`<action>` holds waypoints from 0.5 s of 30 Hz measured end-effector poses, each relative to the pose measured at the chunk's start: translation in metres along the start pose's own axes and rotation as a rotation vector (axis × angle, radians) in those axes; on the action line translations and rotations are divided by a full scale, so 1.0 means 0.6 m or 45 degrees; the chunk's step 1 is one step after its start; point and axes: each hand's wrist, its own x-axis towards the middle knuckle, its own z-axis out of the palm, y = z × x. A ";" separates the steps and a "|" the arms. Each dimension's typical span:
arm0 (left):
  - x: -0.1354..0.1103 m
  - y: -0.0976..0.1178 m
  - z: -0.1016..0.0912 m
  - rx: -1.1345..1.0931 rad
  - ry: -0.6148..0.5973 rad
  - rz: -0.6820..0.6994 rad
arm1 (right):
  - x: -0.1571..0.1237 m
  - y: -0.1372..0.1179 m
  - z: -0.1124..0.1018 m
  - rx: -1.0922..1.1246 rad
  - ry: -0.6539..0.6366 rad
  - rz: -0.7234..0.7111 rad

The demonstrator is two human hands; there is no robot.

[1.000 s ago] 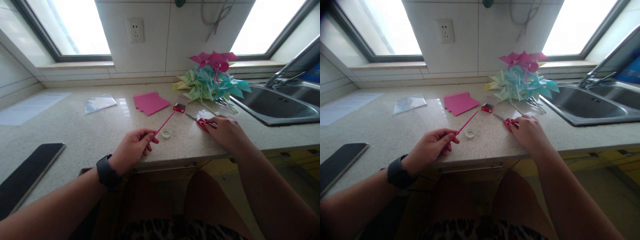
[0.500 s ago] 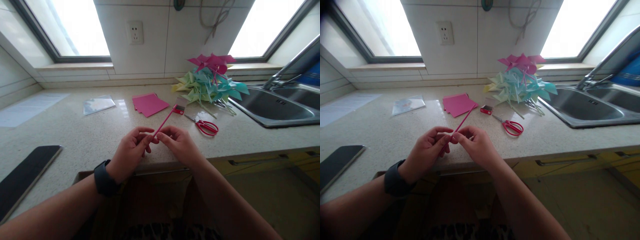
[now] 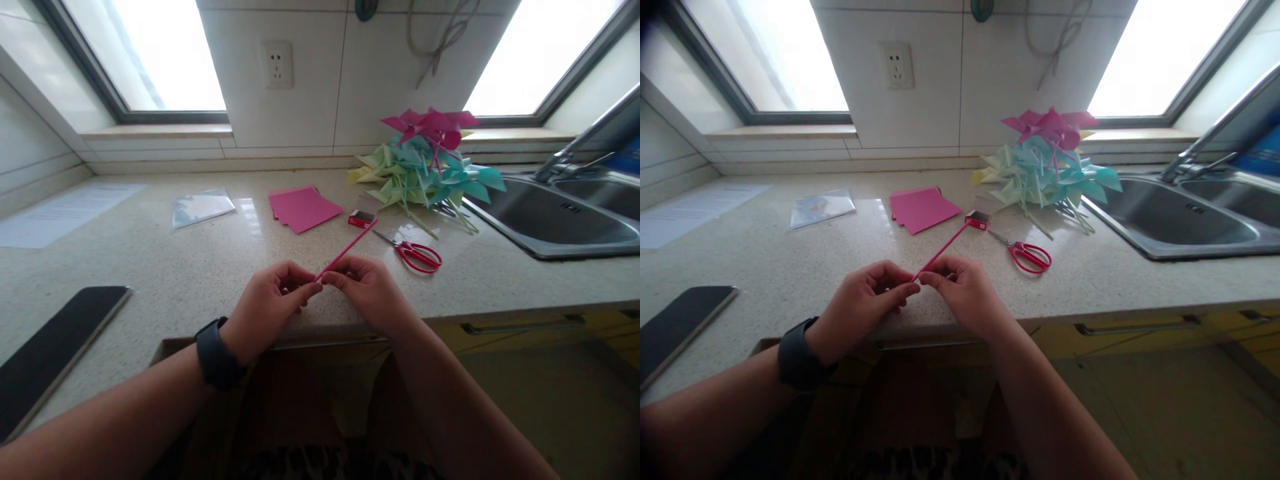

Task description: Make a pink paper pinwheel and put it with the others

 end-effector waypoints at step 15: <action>-0.001 0.012 -0.002 -0.117 -0.124 -0.010 | -0.003 0.002 -0.002 0.016 0.049 -0.034</action>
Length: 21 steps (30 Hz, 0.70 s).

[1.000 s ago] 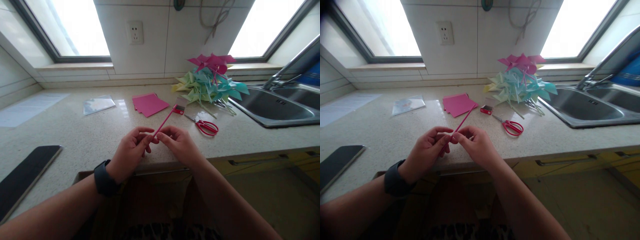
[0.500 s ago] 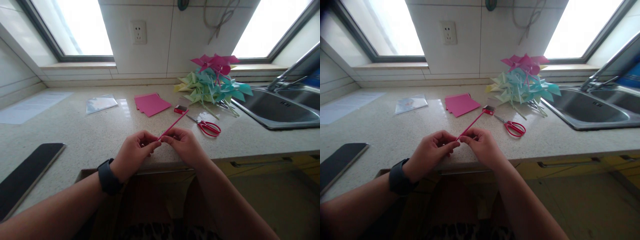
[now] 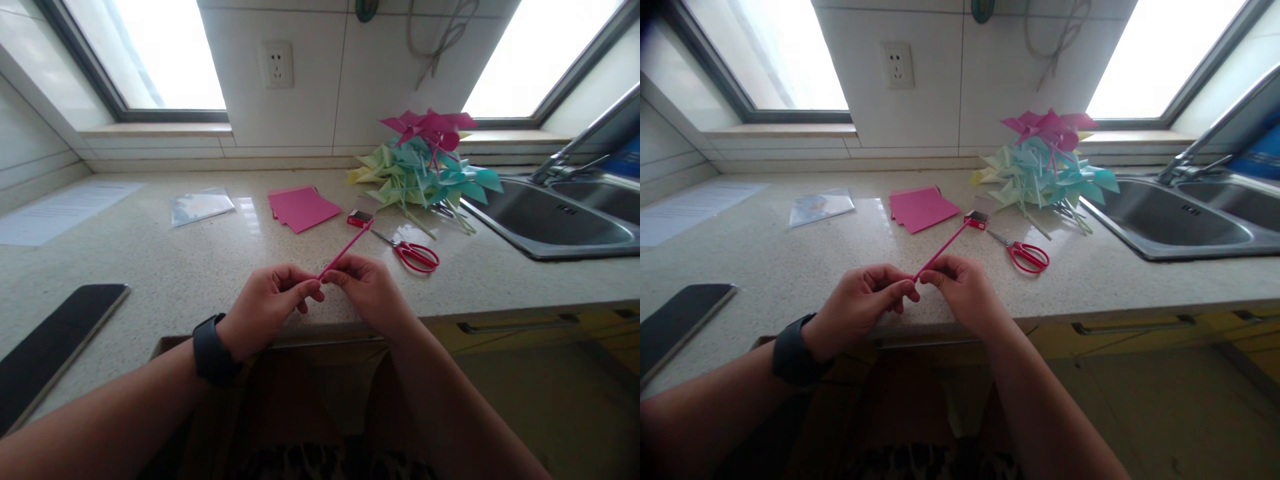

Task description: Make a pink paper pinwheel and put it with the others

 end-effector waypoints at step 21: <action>-0.002 -0.010 -0.007 -0.069 -0.318 -0.100 | -0.003 -0.002 -0.004 0.215 -0.147 -0.044</action>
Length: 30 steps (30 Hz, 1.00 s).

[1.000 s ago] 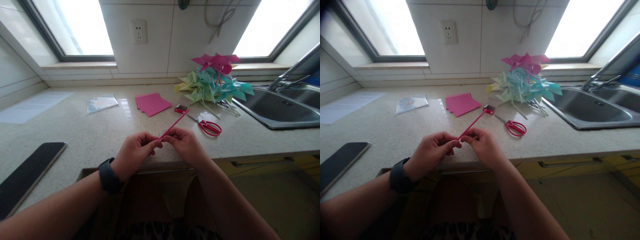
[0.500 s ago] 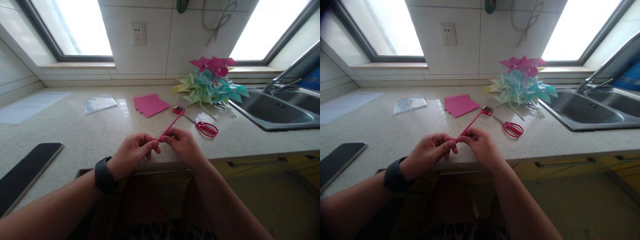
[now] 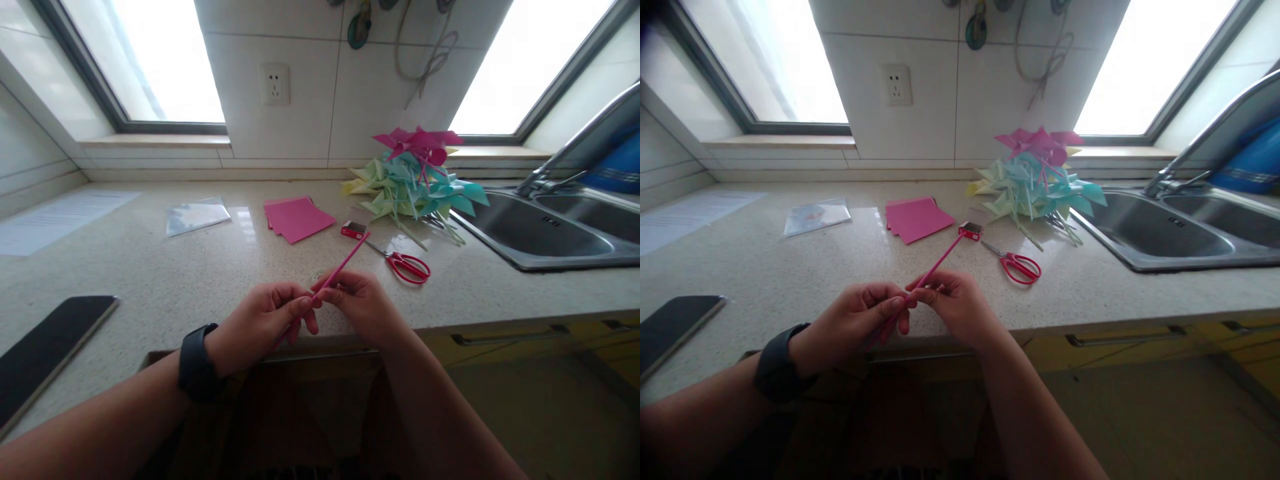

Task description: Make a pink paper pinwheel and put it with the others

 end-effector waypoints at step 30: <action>0.019 -0.016 -0.048 1.295 0.657 0.568 | -0.017 -0.011 -0.031 -1.528 -0.054 -0.248</action>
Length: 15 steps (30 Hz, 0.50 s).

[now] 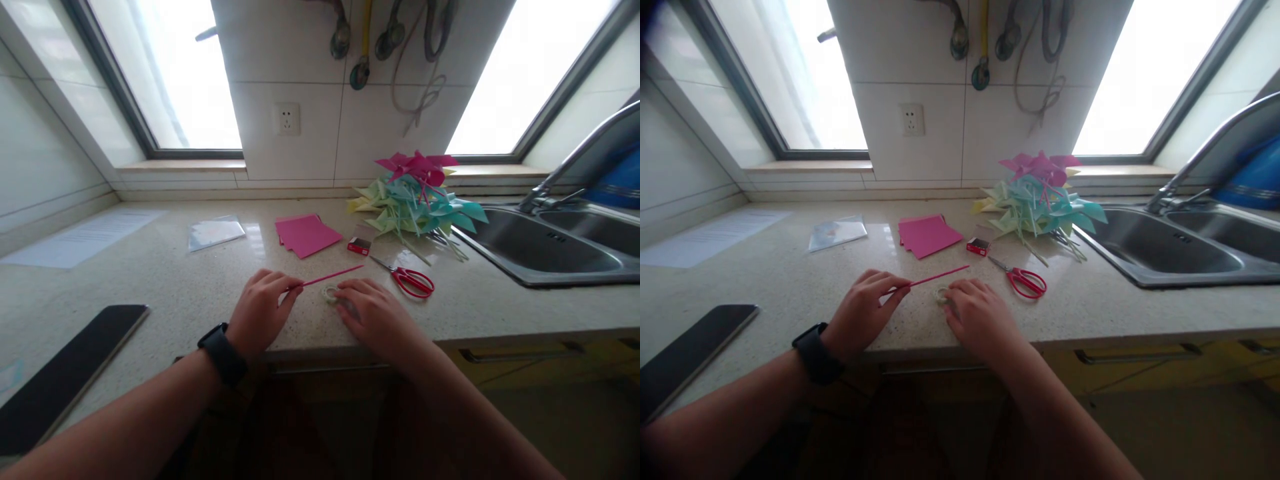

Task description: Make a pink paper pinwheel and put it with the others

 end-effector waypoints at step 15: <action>-0.004 0.004 0.003 0.238 -0.086 -0.124 | 0.097 0.142 0.002 -0.321 -0.222 0.017</action>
